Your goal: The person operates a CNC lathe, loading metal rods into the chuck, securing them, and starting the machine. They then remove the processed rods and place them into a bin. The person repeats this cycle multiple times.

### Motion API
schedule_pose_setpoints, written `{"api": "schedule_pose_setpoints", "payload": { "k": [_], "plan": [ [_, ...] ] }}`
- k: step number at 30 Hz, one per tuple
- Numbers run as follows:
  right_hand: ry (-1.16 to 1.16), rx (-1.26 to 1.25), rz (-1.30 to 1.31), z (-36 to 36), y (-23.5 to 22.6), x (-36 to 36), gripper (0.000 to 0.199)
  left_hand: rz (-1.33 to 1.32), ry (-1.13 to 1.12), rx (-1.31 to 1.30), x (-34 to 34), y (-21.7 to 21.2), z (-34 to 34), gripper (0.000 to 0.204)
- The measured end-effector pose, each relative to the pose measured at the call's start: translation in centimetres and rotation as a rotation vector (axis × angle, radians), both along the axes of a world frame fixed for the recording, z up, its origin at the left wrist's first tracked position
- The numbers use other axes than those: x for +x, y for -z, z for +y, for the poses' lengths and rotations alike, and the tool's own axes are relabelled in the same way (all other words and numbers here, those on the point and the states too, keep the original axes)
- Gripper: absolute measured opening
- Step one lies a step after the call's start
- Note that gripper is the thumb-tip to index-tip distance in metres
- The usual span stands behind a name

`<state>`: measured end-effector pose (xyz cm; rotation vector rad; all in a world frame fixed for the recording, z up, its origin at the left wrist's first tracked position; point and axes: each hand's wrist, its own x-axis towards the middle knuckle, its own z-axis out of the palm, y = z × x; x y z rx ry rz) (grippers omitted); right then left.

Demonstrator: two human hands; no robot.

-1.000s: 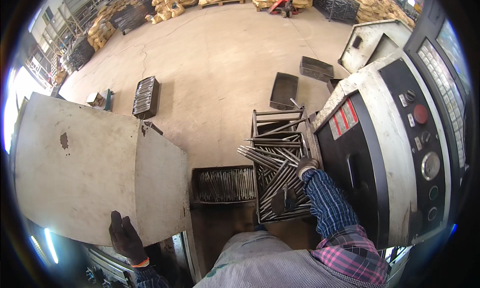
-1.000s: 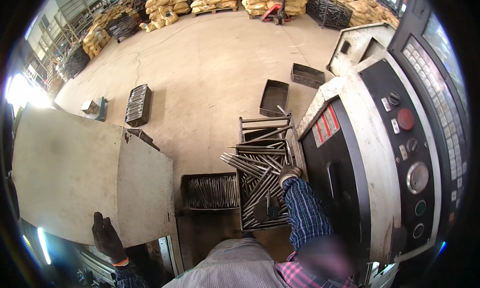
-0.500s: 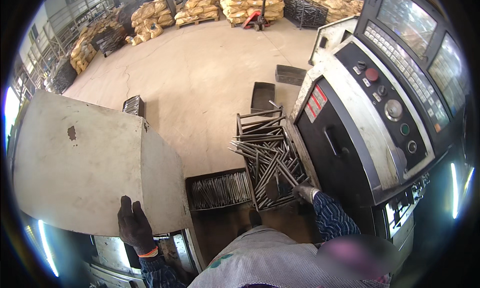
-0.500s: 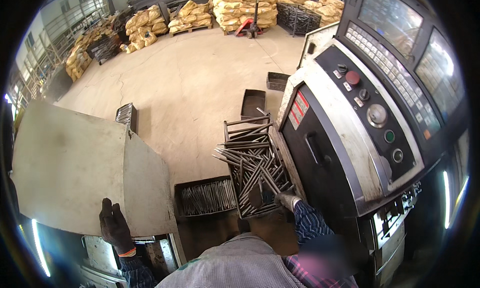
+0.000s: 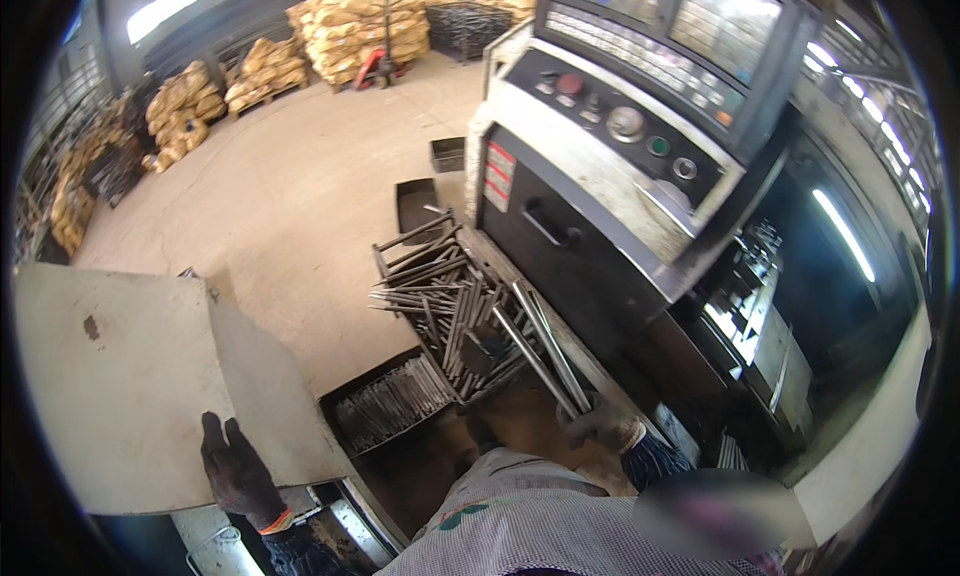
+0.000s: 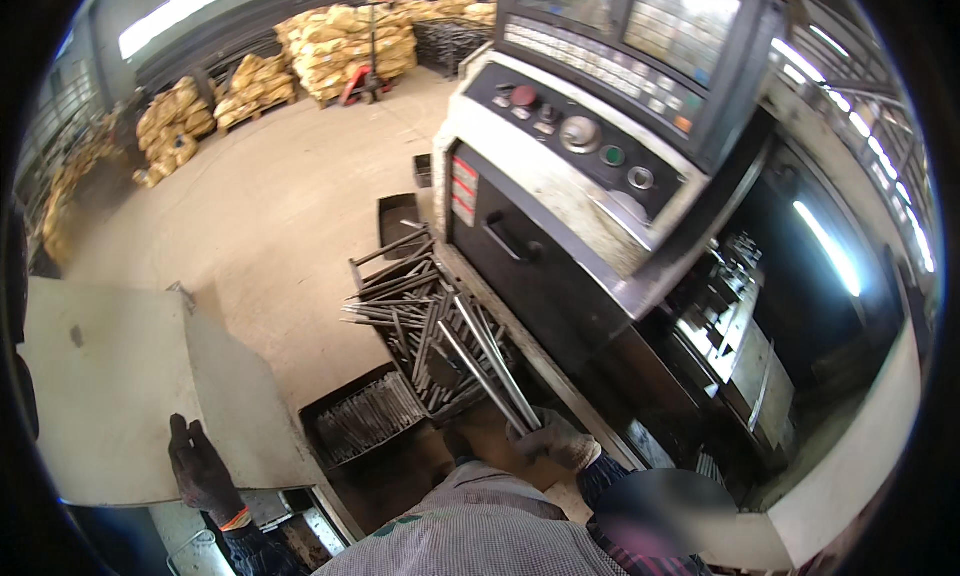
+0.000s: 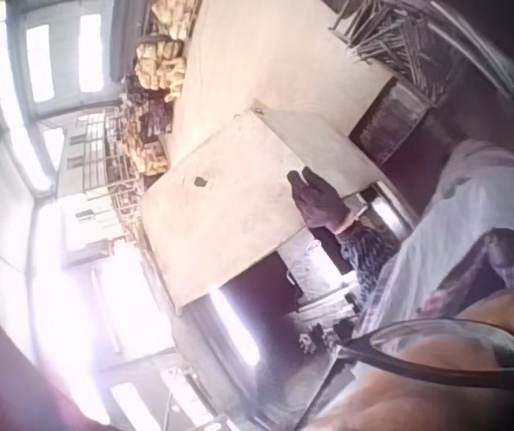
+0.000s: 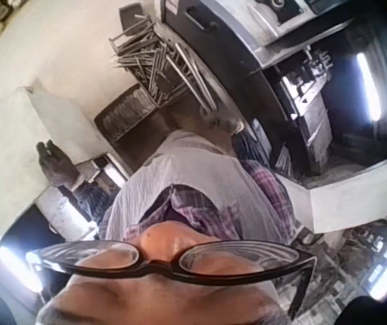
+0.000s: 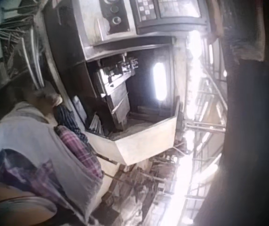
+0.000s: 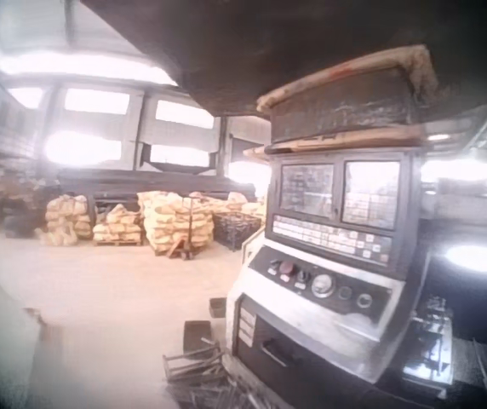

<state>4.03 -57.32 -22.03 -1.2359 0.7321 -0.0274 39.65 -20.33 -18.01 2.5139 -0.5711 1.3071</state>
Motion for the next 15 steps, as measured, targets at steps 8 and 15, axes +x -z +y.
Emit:
{"api": "schedule_pose_setpoints", "payload": {
  "k": [8,15],
  "plan": [
    [0.21,-0.151,-0.047,3.8,-2.6,-8.3,0.023,0.48,0.175,-0.391,0.7,1.4,-1.2,0.04],
    [0.521,-0.283,-0.188,3.9,-2.6,-14.5,0.034,0.59,0.458,-0.452,-3.3,0.2,-9.6,0.046]
  ]
}}
